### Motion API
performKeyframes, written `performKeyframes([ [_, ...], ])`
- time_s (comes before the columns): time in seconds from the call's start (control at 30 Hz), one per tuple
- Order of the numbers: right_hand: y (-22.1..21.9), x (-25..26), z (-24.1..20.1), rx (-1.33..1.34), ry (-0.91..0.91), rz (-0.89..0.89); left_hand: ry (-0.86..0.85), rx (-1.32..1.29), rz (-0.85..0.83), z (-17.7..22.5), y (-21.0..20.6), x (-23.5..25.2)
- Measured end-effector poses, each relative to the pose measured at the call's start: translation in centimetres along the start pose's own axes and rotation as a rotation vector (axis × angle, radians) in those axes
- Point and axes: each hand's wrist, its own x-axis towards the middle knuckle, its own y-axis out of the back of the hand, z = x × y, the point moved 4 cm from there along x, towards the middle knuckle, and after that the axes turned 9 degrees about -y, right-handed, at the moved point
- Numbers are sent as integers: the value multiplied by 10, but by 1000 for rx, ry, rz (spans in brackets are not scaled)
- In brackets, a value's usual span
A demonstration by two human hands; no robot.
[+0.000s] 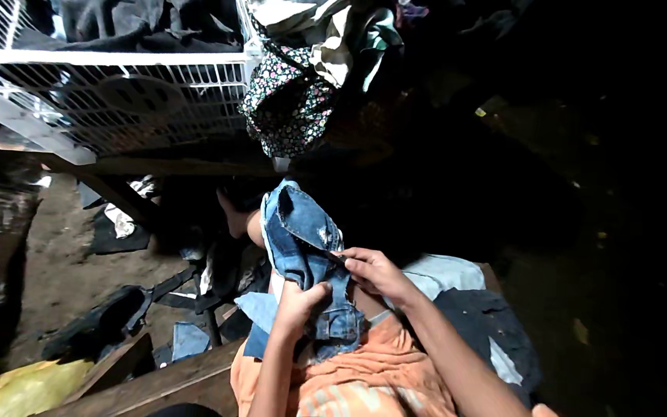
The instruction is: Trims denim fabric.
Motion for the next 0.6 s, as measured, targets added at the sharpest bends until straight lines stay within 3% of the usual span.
performKeyframes([
  [0.07,3,2,-1,56,-155,-121,-9,0,1,3,1,0],
  [0.13,3,2,-3,36,-143,-141,-61,31,24,4,0,0],
  [0.3,2,-17,-2,-430,211,12,-137,79,59,3,-1,-2],
  [0.5,-5,-34,10,-799,135,322,-167,21,84,1,-4,-4],
  [0.6,-10,-33,15,-819,288,488,-171,16,116,3,-7,-7],
])
